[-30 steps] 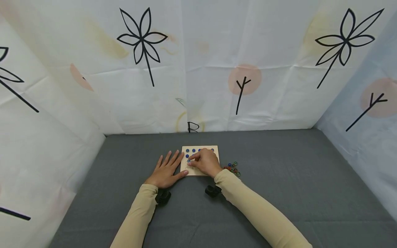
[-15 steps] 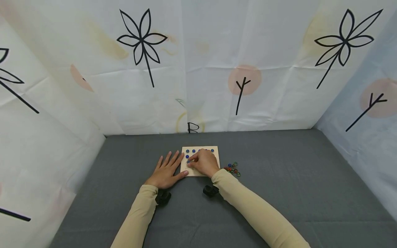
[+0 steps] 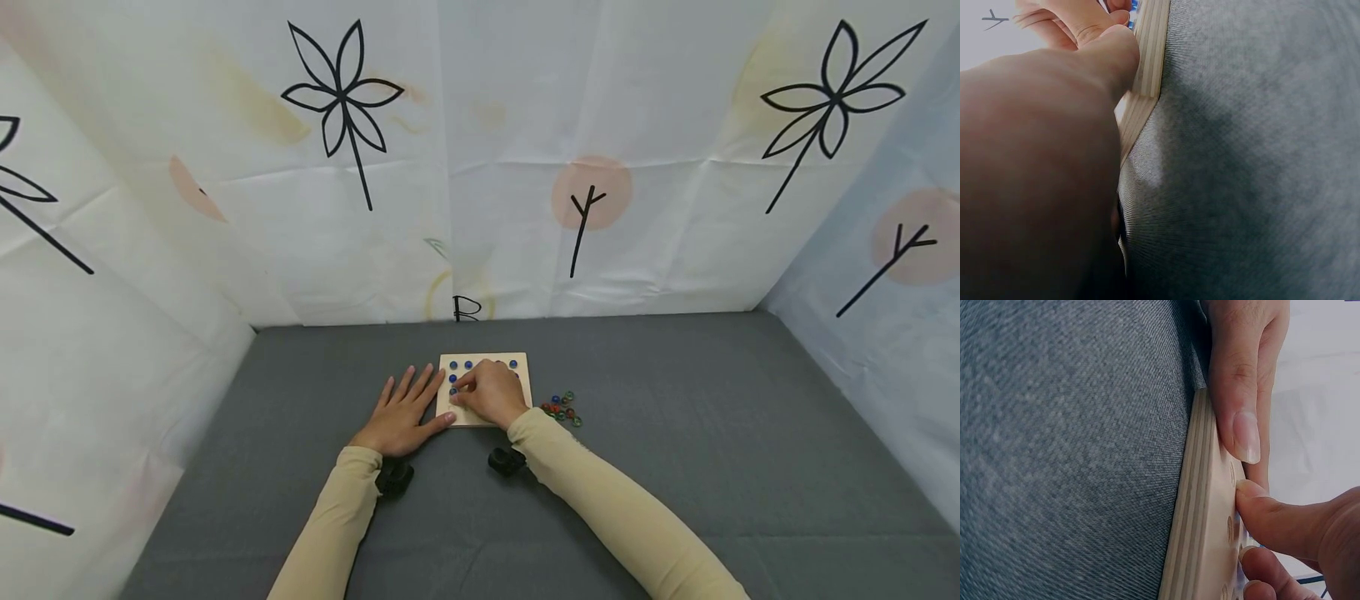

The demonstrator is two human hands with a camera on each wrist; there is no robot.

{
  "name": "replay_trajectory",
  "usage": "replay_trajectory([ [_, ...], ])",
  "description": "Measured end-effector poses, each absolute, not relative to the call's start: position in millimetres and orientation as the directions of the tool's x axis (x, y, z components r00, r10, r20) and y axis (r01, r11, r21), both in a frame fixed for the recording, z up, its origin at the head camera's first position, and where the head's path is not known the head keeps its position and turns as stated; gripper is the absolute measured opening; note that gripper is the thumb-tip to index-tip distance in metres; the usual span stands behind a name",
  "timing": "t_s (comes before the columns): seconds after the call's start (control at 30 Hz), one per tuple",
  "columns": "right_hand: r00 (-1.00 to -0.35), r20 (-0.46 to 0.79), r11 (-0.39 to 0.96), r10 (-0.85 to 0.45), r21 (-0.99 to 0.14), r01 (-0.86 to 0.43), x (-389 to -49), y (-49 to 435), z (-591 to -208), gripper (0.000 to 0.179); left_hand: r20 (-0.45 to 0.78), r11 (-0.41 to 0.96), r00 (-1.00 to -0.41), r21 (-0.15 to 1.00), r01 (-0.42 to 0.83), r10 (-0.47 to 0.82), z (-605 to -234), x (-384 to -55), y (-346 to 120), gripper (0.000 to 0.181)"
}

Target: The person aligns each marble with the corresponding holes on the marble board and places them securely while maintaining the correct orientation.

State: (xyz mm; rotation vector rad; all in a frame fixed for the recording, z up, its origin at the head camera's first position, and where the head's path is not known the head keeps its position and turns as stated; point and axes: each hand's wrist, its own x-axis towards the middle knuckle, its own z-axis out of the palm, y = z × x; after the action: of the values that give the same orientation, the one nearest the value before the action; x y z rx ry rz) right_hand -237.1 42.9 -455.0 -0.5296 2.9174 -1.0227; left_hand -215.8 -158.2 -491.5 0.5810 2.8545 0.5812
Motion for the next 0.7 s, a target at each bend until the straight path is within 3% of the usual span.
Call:
replay_trajectory([
  [0.7, -0.945, 0.109, 0.737, -0.309, -0.6, -0.311, -237.0, 46.2, -454.1, 0.021, -0.048, 0.823, -0.904, 0.438, 0.363, 0.424, -490.4, -214.4, -158.6, 0.084],
])
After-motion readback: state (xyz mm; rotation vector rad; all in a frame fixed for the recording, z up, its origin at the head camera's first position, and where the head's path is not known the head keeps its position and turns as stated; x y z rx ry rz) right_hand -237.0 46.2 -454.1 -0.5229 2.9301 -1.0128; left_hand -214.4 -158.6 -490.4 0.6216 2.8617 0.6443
